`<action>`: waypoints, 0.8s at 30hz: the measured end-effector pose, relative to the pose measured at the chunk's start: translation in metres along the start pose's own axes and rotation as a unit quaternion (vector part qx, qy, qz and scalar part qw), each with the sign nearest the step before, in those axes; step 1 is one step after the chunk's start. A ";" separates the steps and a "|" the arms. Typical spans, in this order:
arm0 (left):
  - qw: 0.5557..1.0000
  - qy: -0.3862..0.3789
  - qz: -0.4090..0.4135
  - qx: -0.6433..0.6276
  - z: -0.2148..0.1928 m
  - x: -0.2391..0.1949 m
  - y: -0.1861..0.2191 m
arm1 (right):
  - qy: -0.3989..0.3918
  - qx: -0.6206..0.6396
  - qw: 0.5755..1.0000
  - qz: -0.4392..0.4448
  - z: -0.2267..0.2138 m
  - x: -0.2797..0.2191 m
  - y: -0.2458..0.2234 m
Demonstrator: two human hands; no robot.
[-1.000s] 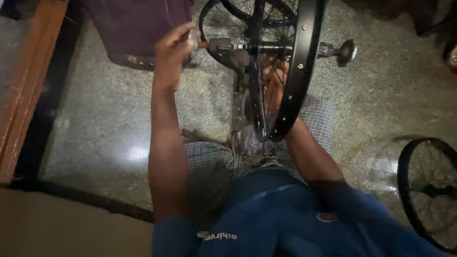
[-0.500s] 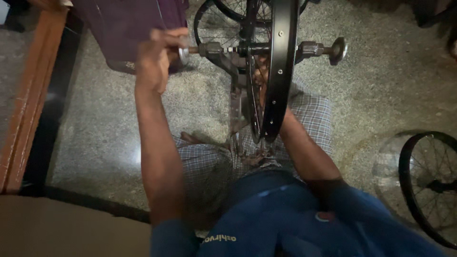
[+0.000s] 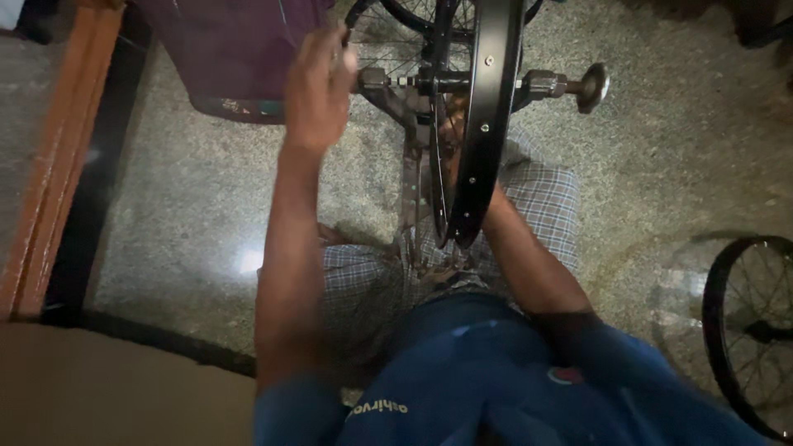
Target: The person sits on the floor and works on a bicycle wheel mounted on a truing stand. They repeatedly spin the wheel and use a small tool to adjust the spokes, likely to true the wheel or adjust tension.
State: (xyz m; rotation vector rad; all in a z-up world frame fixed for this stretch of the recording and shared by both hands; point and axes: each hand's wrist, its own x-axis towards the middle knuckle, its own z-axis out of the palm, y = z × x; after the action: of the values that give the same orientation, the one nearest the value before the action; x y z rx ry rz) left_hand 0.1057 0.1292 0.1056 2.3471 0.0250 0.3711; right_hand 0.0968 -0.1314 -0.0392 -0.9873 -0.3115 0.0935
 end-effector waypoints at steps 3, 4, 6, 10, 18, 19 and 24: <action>0.915 0.215 0.318 0.125 -0.012 -0.046 0.023 | -0.004 -0.007 1.000 0.009 0.002 0.003 0.001; 0.915 0.225 0.310 0.127 -0.013 -0.051 0.027 | -0.005 -0.013 1.000 0.010 0.002 0.006 0.000; 0.949 0.235 0.209 0.019 -0.011 -0.049 0.024 | -0.003 -0.019 1.000 0.015 0.003 0.003 -0.001; 0.970 0.181 -0.008 -0.161 -0.002 0.013 -0.009 | 0.011 -0.066 0.997 0.045 0.006 -0.009 -0.014; 0.995 0.074 0.021 0.070 0.019 0.018 -0.015 | 0.029 -0.350 0.935 0.049 -0.005 -0.004 -0.068; 0.976 0.175 0.115 0.053 0.027 0.007 -0.014 | 0.055 -0.389 0.916 0.088 -0.006 -0.011 -0.074; 0.917 0.318 0.241 -0.011 0.046 -0.002 -0.023 | 0.006 -0.512 0.823 -0.246 -0.008 -0.037 -0.141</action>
State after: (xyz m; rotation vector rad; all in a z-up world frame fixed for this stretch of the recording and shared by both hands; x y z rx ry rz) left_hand 0.1186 0.1142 0.0585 2.0893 -0.2504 1.3549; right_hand 0.0553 -0.2234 0.0667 -1.9378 -0.6244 -0.6221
